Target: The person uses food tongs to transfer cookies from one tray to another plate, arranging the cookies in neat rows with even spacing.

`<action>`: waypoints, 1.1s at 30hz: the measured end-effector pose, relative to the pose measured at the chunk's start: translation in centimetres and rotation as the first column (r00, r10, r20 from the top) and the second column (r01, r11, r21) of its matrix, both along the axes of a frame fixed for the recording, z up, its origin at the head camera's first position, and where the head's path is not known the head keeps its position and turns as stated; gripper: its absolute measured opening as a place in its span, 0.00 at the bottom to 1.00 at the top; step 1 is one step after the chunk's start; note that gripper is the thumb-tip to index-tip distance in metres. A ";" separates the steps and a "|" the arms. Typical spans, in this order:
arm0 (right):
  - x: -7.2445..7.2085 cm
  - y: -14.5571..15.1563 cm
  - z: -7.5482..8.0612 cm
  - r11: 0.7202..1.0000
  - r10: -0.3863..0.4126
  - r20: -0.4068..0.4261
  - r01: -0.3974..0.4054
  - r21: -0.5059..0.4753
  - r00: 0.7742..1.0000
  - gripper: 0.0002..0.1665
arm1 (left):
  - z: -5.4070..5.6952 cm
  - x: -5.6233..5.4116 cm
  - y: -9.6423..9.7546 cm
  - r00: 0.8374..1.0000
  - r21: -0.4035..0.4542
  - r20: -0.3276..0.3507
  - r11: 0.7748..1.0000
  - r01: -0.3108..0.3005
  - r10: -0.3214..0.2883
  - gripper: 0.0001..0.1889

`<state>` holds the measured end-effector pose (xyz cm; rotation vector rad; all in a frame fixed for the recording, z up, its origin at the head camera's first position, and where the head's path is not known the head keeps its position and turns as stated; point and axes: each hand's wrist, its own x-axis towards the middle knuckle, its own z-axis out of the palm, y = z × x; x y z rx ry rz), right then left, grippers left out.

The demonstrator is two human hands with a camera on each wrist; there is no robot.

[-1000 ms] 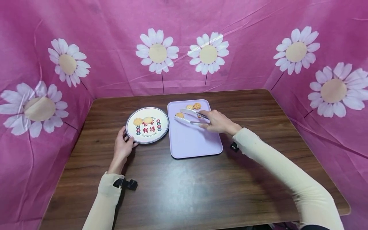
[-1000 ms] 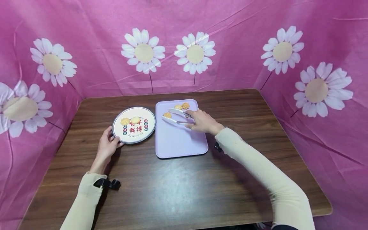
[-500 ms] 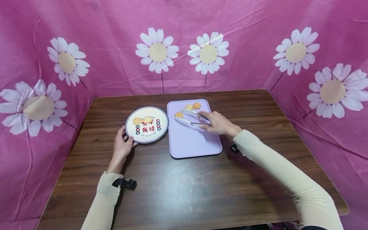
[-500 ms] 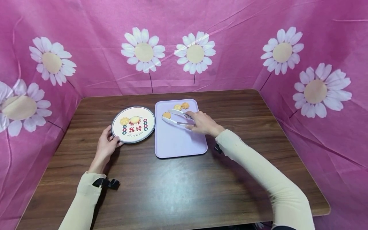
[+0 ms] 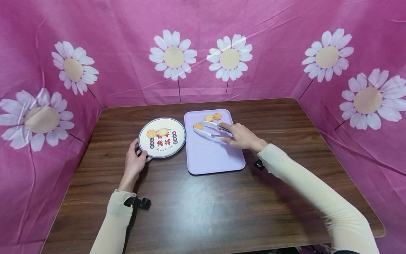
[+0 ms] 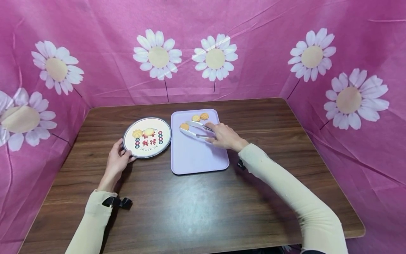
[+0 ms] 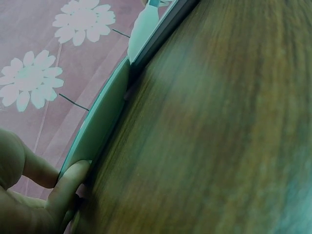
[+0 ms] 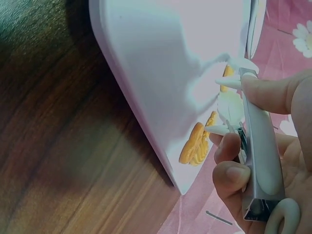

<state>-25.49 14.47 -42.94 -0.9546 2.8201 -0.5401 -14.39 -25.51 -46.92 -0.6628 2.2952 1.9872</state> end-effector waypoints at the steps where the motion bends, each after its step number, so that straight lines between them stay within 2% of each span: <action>1: 0.0 0.0 0.0 1.000 0.001 -0.002 -0.001 0.002 1.000 0.37 | 0.0 0.0 0.0 1.000 -0.001 0.003 1.000 0.000 0.000 0.39; 18: -0.6 -0.7 1.5 1.000 0.023 -0.031 -0.023 0.002 0.999 0.37 | 0.0 0.0 0.0 1.000 0.003 0.001 1.000 0.003 -0.003 0.39; 29: -0.7 -3.1 2.5 0.997 0.075 -0.040 -0.076 -0.017 0.996 0.37 | 0.0 0.0 -0.2 1.000 0.016 -0.010 1.000 -0.009 0.009 0.39; 33: -0.7 -4.2 2.6 0.993 0.109 -0.047 -0.111 -0.028 0.993 0.36 | -0.2 -0.1 0.0 1.000 -0.003 -0.001 1.000 -0.007 0.007 0.39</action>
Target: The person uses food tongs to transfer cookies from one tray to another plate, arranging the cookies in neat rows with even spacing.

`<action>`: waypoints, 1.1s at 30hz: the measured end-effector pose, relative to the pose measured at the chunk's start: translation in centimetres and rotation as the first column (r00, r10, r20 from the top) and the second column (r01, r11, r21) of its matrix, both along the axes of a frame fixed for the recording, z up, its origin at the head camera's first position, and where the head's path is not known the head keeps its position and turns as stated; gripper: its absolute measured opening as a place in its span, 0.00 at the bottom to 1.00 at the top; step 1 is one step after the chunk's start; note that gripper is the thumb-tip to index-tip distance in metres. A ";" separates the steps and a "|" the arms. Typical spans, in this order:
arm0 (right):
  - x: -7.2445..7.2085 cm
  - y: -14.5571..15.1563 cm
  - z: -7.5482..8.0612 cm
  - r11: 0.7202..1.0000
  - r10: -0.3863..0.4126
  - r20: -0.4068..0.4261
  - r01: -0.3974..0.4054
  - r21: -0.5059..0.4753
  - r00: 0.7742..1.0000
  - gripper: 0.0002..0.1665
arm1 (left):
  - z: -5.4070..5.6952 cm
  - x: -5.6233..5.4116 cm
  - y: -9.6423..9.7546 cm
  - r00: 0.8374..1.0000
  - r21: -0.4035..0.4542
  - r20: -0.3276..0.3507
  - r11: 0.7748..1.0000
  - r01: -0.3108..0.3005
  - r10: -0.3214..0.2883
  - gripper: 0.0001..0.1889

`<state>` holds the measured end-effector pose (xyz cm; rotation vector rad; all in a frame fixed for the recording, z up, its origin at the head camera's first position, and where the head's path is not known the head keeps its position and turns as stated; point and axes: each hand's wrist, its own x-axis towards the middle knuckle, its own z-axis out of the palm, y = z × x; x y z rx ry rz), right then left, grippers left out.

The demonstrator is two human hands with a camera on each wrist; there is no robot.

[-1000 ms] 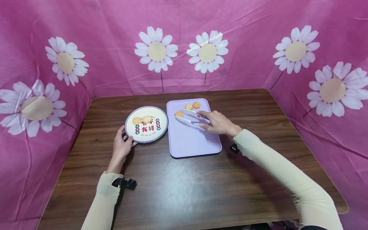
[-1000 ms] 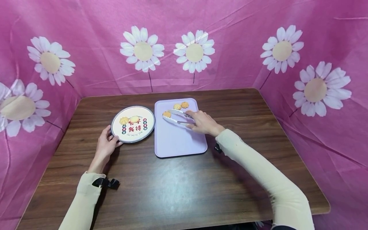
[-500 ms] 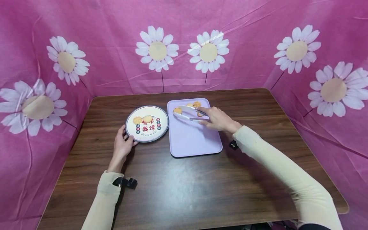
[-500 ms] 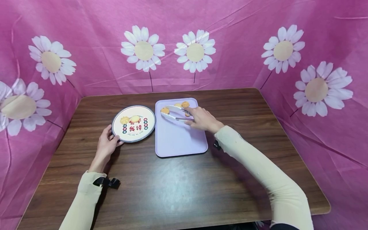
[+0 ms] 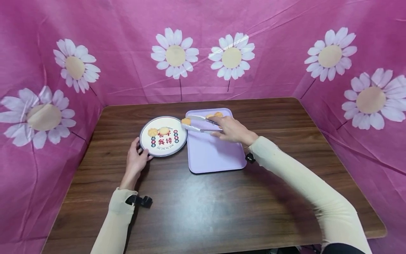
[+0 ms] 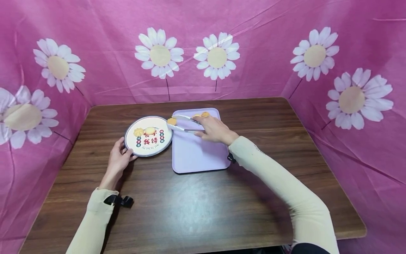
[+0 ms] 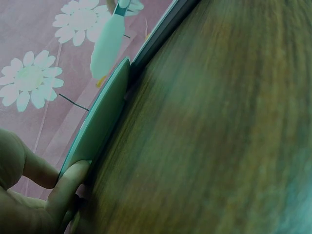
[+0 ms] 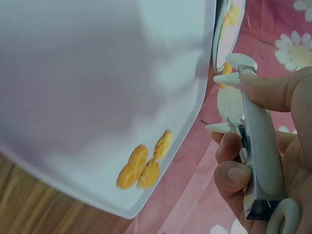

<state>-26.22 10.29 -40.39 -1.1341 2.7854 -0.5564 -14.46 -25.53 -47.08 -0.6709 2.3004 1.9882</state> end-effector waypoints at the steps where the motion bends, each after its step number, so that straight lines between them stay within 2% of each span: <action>1: 0.0 -0.3 -0.1 1.000 0.008 -0.003 -0.008 -0.005 1.000 0.35 | 0.0 0.0 0.0 1.000 -0.006 0.003 1.000 0.004 -0.004 0.39; 8: -0.1 -2.0 -0.6 1.000 0.022 0.013 -0.022 0.017 1.000 0.35 | -0.1 0.1 0.0 1.000 -0.028 0.022 1.000 0.008 -0.007 0.39; 15: -0.2 -3.2 -1.0 0.998 0.051 -0.013 -0.050 0.021 0.999 0.34 | -0.1 0.0 -0.1 1.000 -0.014 0.021 1.000 0.003 -0.003 0.39; 24: -0.1 -4.1 -0.9 0.998 0.033 0.016 -0.034 0.061 0.999 0.36 | 0.0 0.1 0.0 1.000 -0.009 0.025 1.000 0.007 -0.007 0.39; 28: 0.1 -4.4 -0.8 0.995 0.017 0.002 -0.017 0.098 1.000 0.36 | 0.1 0.2 0.0 1.000 -0.007 0.024 1.000 0.008 -0.008 0.39; 33: 0.4 -4.9 -0.3 0.991 0.032 -0.050 -0.026 0.131 0.998 0.35 | 0.1 0.0 0.0 1.000 -0.006 0.017 1.000 0.004 -0.004 0.39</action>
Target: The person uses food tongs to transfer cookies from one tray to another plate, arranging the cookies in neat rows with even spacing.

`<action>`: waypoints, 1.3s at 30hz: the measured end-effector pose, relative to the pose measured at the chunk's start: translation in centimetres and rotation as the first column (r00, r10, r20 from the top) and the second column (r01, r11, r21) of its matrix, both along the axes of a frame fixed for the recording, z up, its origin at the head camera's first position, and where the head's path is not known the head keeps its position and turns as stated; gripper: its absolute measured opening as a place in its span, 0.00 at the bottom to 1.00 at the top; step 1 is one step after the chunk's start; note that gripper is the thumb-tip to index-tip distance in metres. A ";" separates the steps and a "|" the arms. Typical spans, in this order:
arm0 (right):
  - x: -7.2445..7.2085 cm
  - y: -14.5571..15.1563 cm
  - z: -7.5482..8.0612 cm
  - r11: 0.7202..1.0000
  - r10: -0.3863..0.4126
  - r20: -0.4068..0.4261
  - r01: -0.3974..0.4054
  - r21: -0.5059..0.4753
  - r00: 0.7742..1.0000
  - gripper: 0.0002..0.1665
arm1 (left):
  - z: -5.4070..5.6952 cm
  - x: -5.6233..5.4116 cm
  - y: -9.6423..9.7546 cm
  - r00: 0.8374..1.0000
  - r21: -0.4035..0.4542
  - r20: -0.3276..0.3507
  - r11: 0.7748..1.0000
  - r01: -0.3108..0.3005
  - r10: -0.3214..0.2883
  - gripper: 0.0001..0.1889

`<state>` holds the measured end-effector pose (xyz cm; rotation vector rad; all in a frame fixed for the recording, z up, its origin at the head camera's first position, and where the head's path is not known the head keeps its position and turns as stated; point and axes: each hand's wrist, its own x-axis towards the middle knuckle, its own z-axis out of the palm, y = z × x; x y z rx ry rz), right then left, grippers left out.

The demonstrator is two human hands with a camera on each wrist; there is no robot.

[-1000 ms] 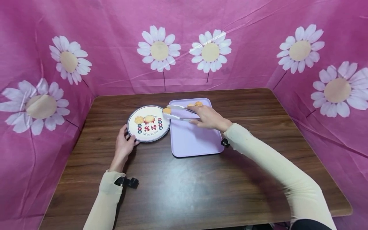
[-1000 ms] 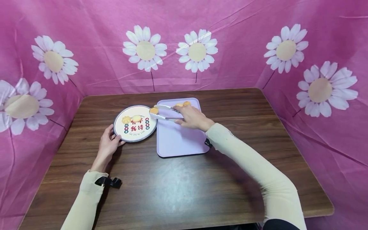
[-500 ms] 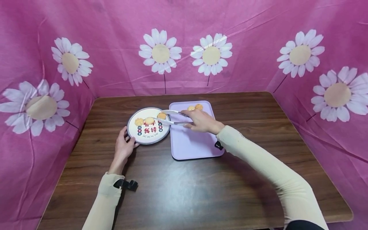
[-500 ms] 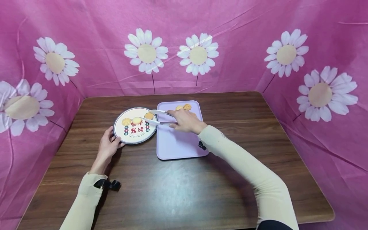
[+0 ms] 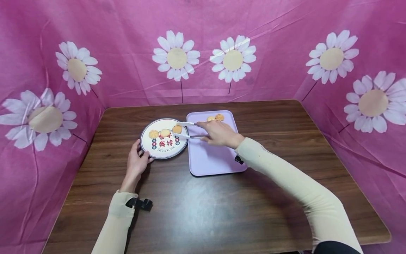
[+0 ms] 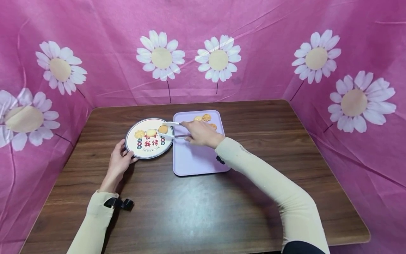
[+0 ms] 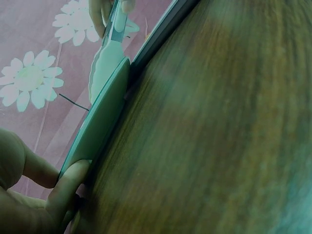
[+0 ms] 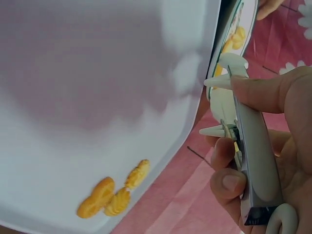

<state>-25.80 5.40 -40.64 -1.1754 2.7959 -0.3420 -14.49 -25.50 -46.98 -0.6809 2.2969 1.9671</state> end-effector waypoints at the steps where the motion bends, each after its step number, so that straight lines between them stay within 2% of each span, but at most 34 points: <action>1: 0.1 -0.1 0.1 1.000 0.003 -0.013 -0.003 0.010 1.000 0.35 | 0.0 0.0 0.0 1.000 0.000 -0.001 1.000 0.000 0.000 0.39; 7: 0.5 -0.5 0.3 0.999 -0.005 -0.064 0.009 0.051 0.998 0.35 | 0.0 0.0 0.0 1.000 -0.005 -0.002 1.000 0.004 -0.004 0.39; 14: 0.5 -0.5 0.1 0.999 -0.002 -0.083 0.006 0.043 0.997 0.34 | -0.1 0.1 0.0 1.000 -0.008 -0.004 1.000 0.005 -0.005 0.39; 27: 0.5 0.2 -0.6 1.000 -0.023 -0.046 0.023 -0.001 0.999 0.38 | -0.3 0.0 0.0 1.000 -0.007 -0.006 1.000 -0.006 0.006 0.39; 39: 0.6 2.5 -0.8 0.997 -0.029 -0.012 0.028 -0.079 1.000 0.39 | -0.2 -0.2 0.0 1.000 -0.024 0.003 1.000 -0.004 0.004 0.39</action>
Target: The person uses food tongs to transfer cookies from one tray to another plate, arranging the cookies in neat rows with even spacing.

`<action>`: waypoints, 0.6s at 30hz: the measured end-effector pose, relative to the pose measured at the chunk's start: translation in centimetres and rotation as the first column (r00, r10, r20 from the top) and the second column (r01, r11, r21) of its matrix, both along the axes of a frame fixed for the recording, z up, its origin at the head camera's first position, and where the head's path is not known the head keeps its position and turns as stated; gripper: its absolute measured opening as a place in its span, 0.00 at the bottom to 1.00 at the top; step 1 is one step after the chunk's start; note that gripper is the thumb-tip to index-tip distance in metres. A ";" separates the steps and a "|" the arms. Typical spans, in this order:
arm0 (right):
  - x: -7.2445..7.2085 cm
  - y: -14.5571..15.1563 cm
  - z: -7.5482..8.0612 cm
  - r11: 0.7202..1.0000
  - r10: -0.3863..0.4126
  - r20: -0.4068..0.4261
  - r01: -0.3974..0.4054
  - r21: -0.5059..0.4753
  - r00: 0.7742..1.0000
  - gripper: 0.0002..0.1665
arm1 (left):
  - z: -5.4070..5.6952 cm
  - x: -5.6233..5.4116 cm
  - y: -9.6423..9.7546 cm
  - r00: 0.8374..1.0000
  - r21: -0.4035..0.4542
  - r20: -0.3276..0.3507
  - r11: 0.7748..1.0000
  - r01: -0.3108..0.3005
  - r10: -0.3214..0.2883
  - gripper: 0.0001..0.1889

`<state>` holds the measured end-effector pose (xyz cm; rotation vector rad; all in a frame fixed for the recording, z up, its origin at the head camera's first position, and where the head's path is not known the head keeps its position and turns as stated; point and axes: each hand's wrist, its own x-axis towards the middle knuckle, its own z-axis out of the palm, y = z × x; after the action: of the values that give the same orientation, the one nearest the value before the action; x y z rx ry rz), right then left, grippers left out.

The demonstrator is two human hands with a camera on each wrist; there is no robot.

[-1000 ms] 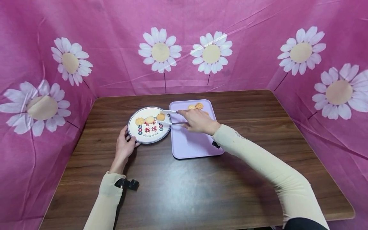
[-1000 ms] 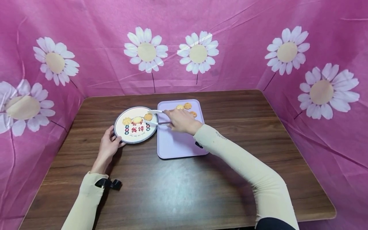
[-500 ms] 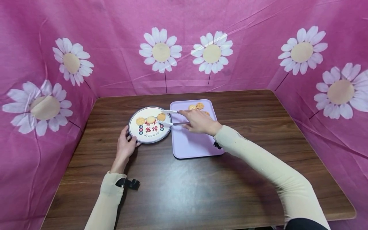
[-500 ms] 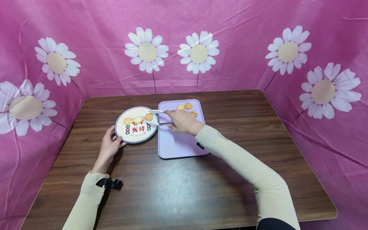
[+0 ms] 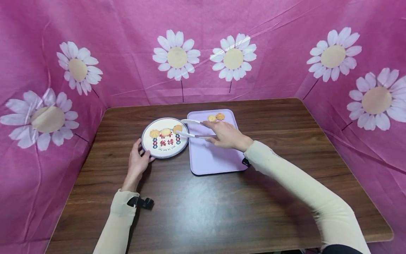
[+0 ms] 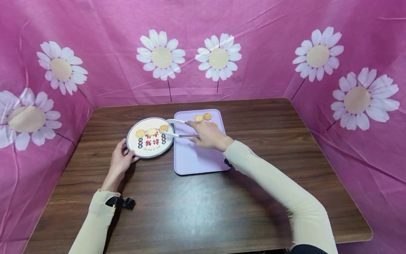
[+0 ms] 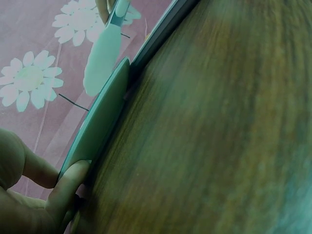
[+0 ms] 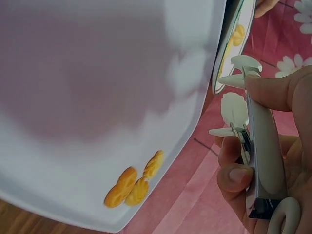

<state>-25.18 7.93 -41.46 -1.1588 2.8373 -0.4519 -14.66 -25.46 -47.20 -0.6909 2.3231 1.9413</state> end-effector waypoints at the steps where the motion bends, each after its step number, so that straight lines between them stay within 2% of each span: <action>1: 0.0 0.3 0.0 1.000 -0.006 0.001 0.006 -0.003 1.000 0.39 | 0.0 0.0 0.0 1.000 -0.006 0.002 1.000 0.002 -0.002 0.39; 5: -0.1 1.4 -0.2 0.999 -0.036 -0.004 0.036 -0.015 0.999 0.38 | 0.1 -0.1 0.0 1.000 -0.020 0.008 1.000 0.008 -0.008 0.39; 18: -1.0 4.6 -0.7 0.983 -0.182 -0.003 0.182 -0.028 0.983 0.40 | -0.4 -0.1 -0.1 1.000 0.021 -0.026 1.000 0.004 -0.003 0.39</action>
<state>-26.21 12.57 -42.19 -0.9094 2.9645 -0.4987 -14.71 -25.52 -47.63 -0.6632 2.3131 1.9830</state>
